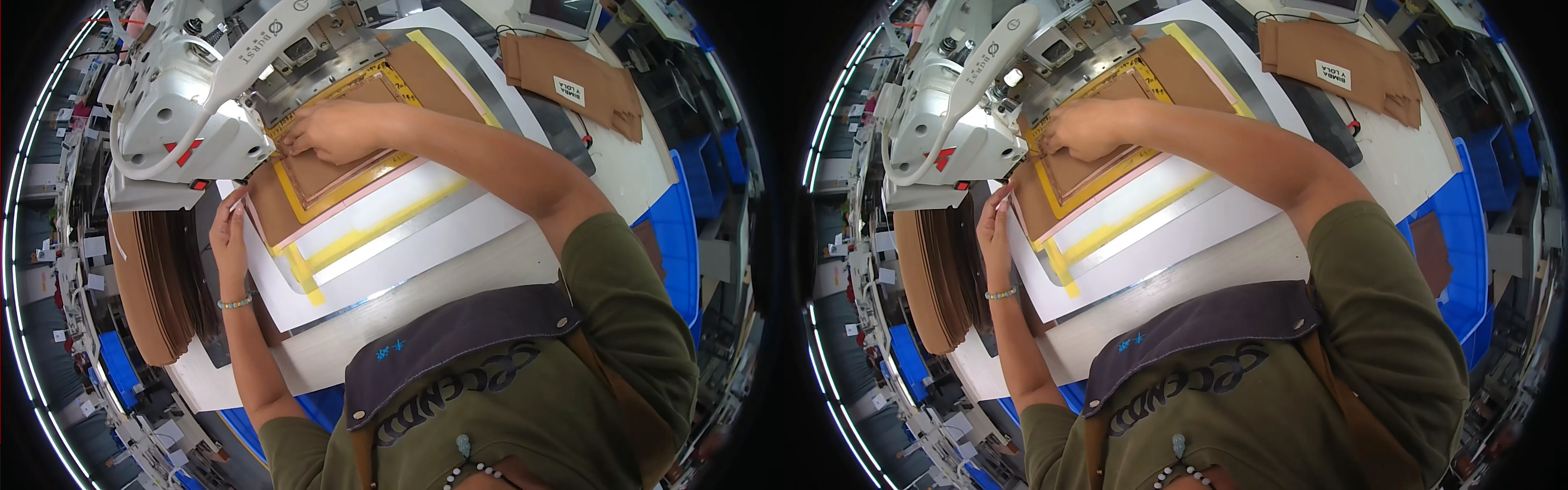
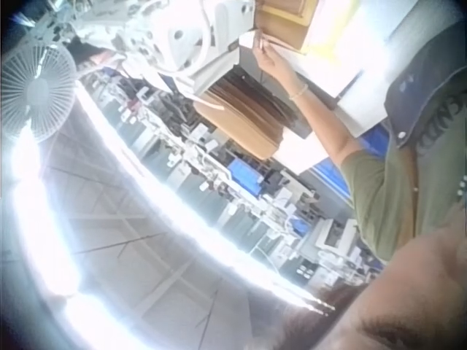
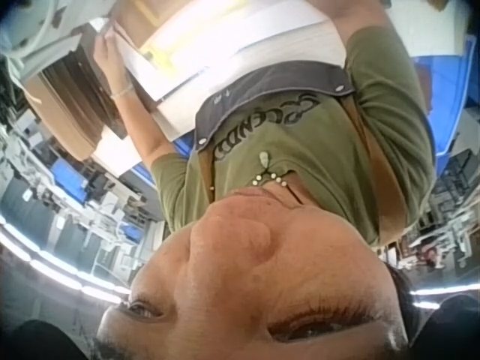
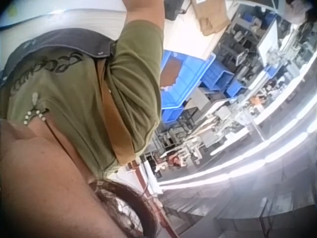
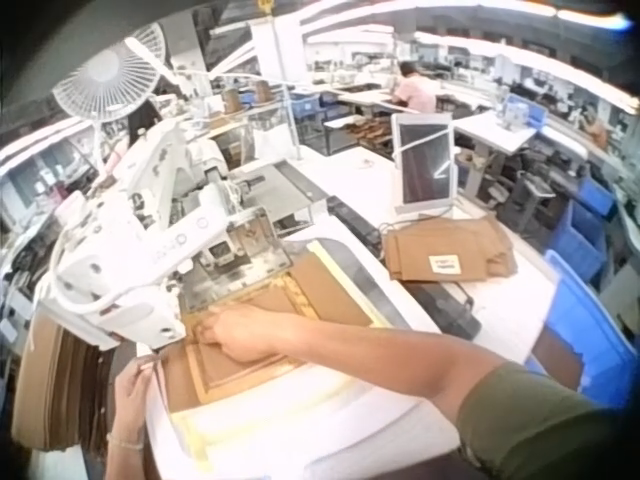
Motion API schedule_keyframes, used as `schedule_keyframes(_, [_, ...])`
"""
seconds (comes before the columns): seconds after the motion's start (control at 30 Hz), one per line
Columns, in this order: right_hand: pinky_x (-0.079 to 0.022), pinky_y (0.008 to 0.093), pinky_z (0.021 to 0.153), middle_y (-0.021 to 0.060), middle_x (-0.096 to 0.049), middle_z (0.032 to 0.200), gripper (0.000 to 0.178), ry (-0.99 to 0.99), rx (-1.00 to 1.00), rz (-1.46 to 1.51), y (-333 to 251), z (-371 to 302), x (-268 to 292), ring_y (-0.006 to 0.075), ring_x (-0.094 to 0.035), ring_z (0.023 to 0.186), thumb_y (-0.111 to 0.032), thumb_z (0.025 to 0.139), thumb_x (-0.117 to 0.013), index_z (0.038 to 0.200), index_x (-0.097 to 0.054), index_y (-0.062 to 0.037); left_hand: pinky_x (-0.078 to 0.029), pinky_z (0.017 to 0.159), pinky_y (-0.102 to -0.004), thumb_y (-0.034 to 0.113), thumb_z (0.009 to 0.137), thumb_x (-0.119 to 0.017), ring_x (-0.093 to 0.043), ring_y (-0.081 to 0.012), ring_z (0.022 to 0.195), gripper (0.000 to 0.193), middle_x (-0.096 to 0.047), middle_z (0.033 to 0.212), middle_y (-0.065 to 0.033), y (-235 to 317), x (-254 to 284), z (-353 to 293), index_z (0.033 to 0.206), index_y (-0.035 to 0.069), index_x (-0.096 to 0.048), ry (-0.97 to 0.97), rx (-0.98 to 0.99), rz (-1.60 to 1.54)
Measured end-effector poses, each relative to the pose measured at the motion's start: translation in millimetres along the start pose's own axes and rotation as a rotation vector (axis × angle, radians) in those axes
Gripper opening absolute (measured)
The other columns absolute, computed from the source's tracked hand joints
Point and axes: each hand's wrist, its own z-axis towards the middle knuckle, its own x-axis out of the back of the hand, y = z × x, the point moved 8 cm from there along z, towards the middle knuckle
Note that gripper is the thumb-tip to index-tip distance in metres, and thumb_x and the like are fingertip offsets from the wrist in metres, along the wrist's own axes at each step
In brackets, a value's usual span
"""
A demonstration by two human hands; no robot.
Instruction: Operating an industrial sewing machine to attach labels and reinforce panels for leather or fabric goods.
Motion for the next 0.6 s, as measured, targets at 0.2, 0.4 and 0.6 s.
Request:
schedule_keyframes(0.2, [-0.048,0.0436,0.116,0.0057,-0.068,0.149,0.043,-0.029,0.035,-0.033,-18.2,-10.0,3.0,0.0283,-0.056,0.137,-0.009,0.094,-0.065,0.135,-0.076,-0.0054,-0.043,0.119,-0.0360,0.009,0.112,-0.056,-0.061,-0.0206,0.137,0.034,-0.070,0.144,-0.0111,39.6,-15.5,-20.9,0.142,0.001,-0.069,-0.065,-0.105,0.166])
schedule_keyframes(0.4, [-0.047,0.0452,0.115,0.0068,-0.069,0.148,0.040,0.020,0.068,-0.088,-25.6,-36.8,4.6,0.0268,-0.058,0.135,-0.012,0.097,-0.066,0.136,-0.075,-0.0057,-0.045,0.118,-0.0417,0.008,0.108,-0.062,-0.061,-0.0322,0.138,0.032,-0.070,0.143,-0.0130,84.2,-55.1,-23.5,0.138,0.003,-0.069,-0.159,-0.289,0.390])
schedule_keyframes(0.6, [-0.048,0.0424,0.106,0.0034,-0.068,0.147,0.036,0.146,-0.176,-0.357,17.9,-140.5,45.1,0.0228,-0.058,0.136,-0.022,0.103,-0.065,0.134,-0.074,-0.0075,-0.041,0.122,-0.0472,0.006,0.102,-0.065,-0.054,-0.0359,0.147,0.040,-0.065,0.152,-0.0098,99.9,-83.4,-29.6,0.142,0.006,-0.068,-0.289,-0.388,0.603])
